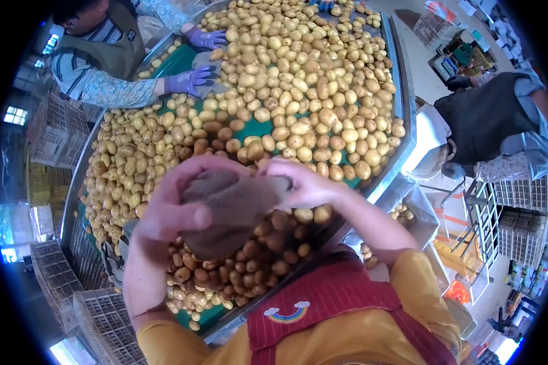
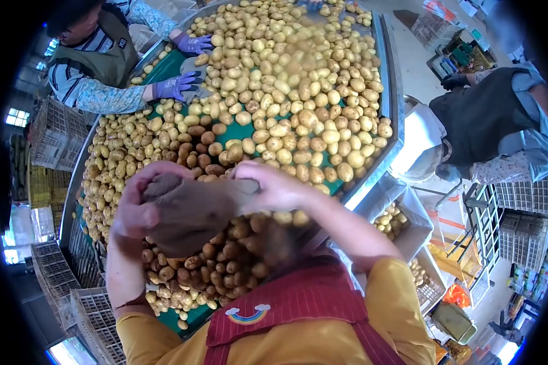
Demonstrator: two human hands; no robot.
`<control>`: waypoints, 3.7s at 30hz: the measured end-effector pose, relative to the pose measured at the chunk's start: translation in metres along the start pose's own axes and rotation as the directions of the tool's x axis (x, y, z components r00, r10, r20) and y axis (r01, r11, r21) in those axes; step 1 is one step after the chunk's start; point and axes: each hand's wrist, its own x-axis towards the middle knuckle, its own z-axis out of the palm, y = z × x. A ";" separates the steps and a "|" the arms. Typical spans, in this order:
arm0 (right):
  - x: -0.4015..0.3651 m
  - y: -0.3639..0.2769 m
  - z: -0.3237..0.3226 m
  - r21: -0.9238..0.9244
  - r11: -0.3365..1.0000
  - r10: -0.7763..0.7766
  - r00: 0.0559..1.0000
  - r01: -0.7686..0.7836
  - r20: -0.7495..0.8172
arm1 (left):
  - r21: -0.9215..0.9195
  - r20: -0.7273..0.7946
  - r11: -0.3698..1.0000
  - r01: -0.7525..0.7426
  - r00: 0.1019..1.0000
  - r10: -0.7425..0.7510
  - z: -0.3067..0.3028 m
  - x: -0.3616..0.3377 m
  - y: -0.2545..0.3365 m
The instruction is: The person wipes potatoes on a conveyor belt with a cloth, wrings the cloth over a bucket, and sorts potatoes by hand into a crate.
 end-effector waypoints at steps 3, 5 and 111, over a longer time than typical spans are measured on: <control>-0.007 -0.015 -0.046 0.257 0.922 0.264 0.957 -0.288 0.122 | 0.463 -0.050 0.883 -0.078 0.992 0.114 -0.010 -0.009 0.040; -0.005 -0.035 -0.086 0.119 0.983 0.152 0.980 -0.137 -0.126 | 0.764 -0.098 0.644 -0.031 0.982 0.164 -0.022 -0.008 0.060; -0.060 0.055 -0.068 0.032 0.820 0.570 0.809 -0.572 -0.145 | 0.466 -0.182 0.875 -0.129 0.954 0.237 -0.072 0.121 -0.215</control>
